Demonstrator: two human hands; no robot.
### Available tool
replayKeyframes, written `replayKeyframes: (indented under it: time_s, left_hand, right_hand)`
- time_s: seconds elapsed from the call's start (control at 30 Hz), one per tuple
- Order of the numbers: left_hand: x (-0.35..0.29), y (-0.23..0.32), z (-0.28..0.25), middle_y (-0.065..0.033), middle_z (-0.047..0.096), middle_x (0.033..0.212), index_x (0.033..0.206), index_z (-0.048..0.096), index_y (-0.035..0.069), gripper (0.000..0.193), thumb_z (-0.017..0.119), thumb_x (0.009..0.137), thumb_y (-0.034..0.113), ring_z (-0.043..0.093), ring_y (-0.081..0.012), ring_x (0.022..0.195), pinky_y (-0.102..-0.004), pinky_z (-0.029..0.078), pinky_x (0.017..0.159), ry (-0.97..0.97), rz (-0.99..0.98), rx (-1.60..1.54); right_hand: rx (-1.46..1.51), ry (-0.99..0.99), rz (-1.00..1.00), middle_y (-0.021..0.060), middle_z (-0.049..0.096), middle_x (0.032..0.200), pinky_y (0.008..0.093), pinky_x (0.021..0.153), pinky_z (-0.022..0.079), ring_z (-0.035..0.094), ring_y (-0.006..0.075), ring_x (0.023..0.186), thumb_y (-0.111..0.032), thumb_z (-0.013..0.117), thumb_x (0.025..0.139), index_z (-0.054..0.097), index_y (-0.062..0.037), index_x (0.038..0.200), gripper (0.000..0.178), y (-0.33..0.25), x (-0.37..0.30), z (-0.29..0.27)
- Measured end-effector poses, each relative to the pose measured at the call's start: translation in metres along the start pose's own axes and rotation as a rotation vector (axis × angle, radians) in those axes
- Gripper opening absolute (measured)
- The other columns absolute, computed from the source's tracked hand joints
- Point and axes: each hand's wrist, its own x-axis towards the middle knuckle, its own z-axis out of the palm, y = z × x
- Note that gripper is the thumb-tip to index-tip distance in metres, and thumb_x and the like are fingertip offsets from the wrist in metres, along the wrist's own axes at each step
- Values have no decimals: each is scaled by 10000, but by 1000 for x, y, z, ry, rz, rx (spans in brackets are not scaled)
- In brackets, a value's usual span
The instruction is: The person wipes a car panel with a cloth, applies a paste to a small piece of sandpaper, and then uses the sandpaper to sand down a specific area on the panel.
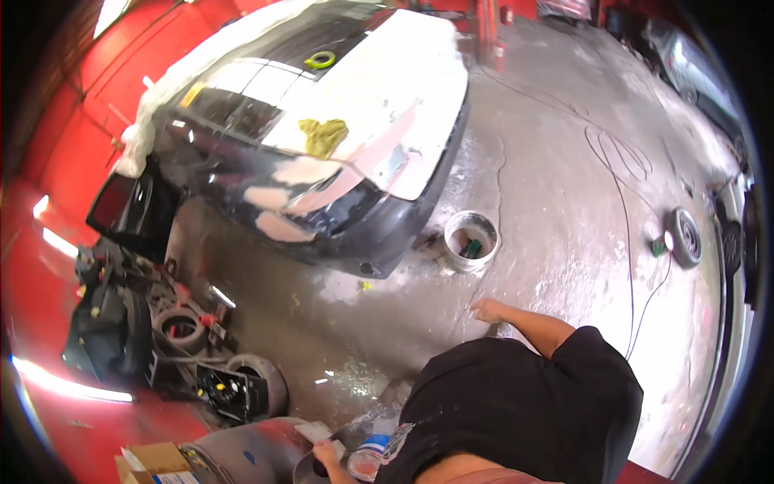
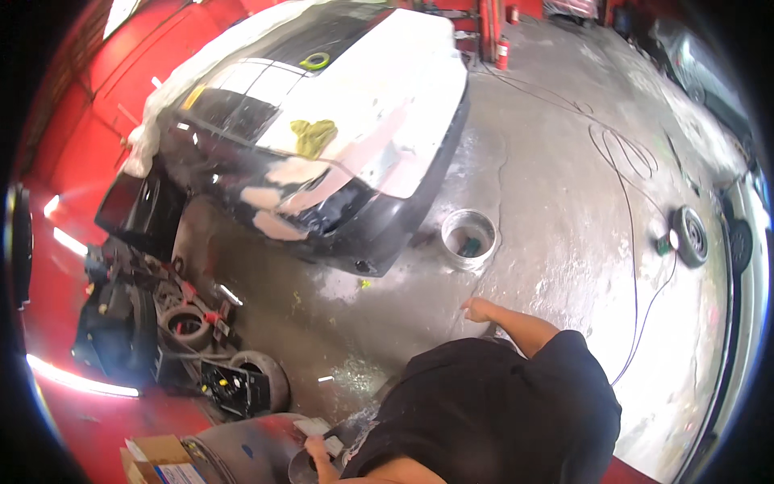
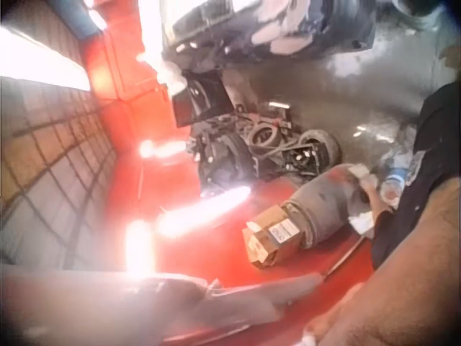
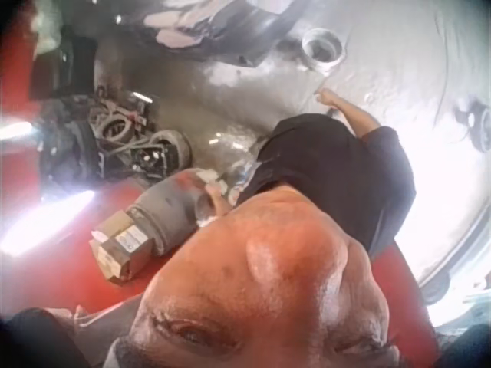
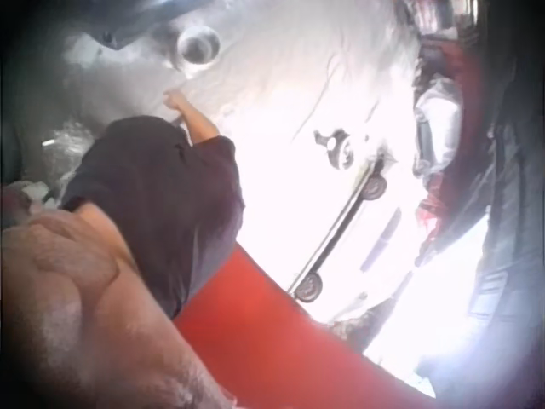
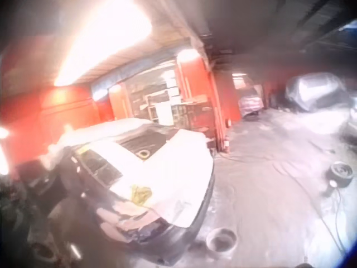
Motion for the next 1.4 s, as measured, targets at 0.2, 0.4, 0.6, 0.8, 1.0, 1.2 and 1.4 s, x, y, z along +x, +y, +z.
replayKeyframes:
  time_s: [0.2,0.4,0.6,0.8,1.0,1.2,1.4]
  left_hand:
    - [-38,245,132,-202,763,983,1090,743,-46,404,681,881,295,727,-273,955,-378,548,863,-488,295,-92]
    - [-107,475,198,-199,743,1124,1221,708,0,375,618,963,256,705,-259,1065,-362,523,934,-789,602,-1]
    - [-113,566,251,-182,752,1082,1186,732,21,337,601,962,237,713,-259,1008,-369,533,918,-879,698,132]
    - [-101,641,323,-127,748,991,1193,752,60,344,631,935,253,699,-213,803,-360,553,732,-1037,537,369]
    - [-41,710,449,-54,708,909,1199,733,42,373,651,935,293,661,-152,719,-293,507,552,-1243,544,394]
    - [-17,912,583,-21,665,818,1130,723,41,310,669,957,292,620,-120,659,-279,501,531,-1395,1824,474]
    - [-135,1118,626,3,656,827,1136,717,84,217,685,925,125,607,-117,648,-272,488,532,-1256,740,199]
  right_hand:
    - [122,94,92,235,684,1224,459,1050,486,635,408,1159,-324,631,886,711,-73,1232,435,131,-64,-2]
    - [173,176,589,212,700,1219,446,1038,510,652,384,1158,-307,640,862,761,-119,1152,366,278,-166,-30]
    - [321,397,726,201,703,1227,427,1051,503,650,366,1180,-249,594,864,786,-115,1088,324,324,-209,-85]
    - [484,507,734,210,733,1131,439,996,534,688,380,1084,-275,624,854,801,-121,1047,303,320,-186,-85]
    - [593,365,825,195,743,1096,469,931,539,704,358,1033,-241,644,835,788,-118,1101,327,327,-154,-117]
    - [555,887,975,209,725,1121,481,933,533,675,408,1053,-259,584,905,741,-79,1156,347,372,-194,-247]
    - [488,868,1124,218,754,1013,450,869,564,731,374,958,-233,670,846,764,-110,1159,349,399,-212,-253]
